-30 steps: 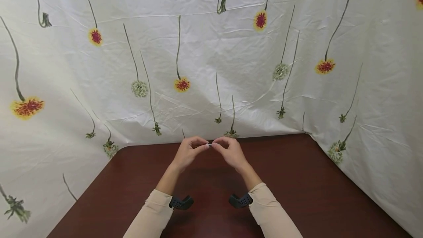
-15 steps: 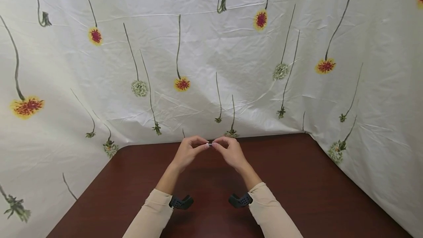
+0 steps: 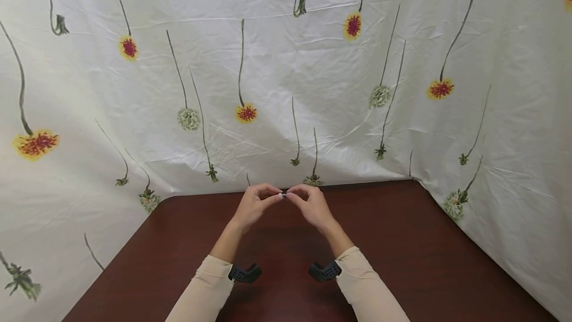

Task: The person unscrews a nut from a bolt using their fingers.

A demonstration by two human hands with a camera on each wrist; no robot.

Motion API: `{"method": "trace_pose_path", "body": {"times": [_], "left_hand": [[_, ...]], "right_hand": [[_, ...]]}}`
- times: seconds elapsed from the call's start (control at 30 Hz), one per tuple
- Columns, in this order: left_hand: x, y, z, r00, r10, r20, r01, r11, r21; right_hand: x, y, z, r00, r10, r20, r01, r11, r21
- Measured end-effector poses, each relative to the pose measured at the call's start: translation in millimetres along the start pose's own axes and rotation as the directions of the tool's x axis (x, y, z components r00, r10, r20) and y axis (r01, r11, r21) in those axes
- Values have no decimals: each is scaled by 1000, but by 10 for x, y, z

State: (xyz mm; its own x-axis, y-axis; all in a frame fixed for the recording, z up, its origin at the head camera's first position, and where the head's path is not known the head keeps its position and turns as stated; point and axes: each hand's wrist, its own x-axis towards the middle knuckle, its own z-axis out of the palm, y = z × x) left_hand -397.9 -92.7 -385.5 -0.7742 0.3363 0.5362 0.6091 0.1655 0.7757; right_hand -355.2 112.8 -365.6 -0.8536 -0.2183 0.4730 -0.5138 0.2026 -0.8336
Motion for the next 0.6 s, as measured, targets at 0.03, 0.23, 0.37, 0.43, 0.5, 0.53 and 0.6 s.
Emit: {"method": "trace_pose_path", "body": {"times": [0.03,0.23,0.37,0.43,0.5,0.53,0.6], "left_hand": [[0,0,-1,1000,-2,1,2,1000,-1],[6,-8,-5,1000,8,0,-8,1000,-4],[6,-10,-8,1000,15,-3,-15,1000,0],[5,-5,-8,1000,16,-2,-16,1000,1],[3,-4,-6,1000,19,0,-19,1000,-2],[1,-4,-5,1000,22,0,-22,1000,-1],[-1,-3,-4,1000,18,-1,-18,1000,-3]], "right_hand": [[3,2,0,1000,-6,0,6,1000,3],[-13,-56,-8,1000,-26,6,26,1000,1],[-11,-59,-3,1000,6,-6,-6,1000,-7],[-13,-62,-1,1000,12,-13,-12,1000,-12],[-18,-65,-1,1000,10,-14,-10,1000,-4],[-21,-67,-1,1000,4,-13,-4,1000,1],[-27,-71,-2,1000,-7,-11,7,1000,6]]}}
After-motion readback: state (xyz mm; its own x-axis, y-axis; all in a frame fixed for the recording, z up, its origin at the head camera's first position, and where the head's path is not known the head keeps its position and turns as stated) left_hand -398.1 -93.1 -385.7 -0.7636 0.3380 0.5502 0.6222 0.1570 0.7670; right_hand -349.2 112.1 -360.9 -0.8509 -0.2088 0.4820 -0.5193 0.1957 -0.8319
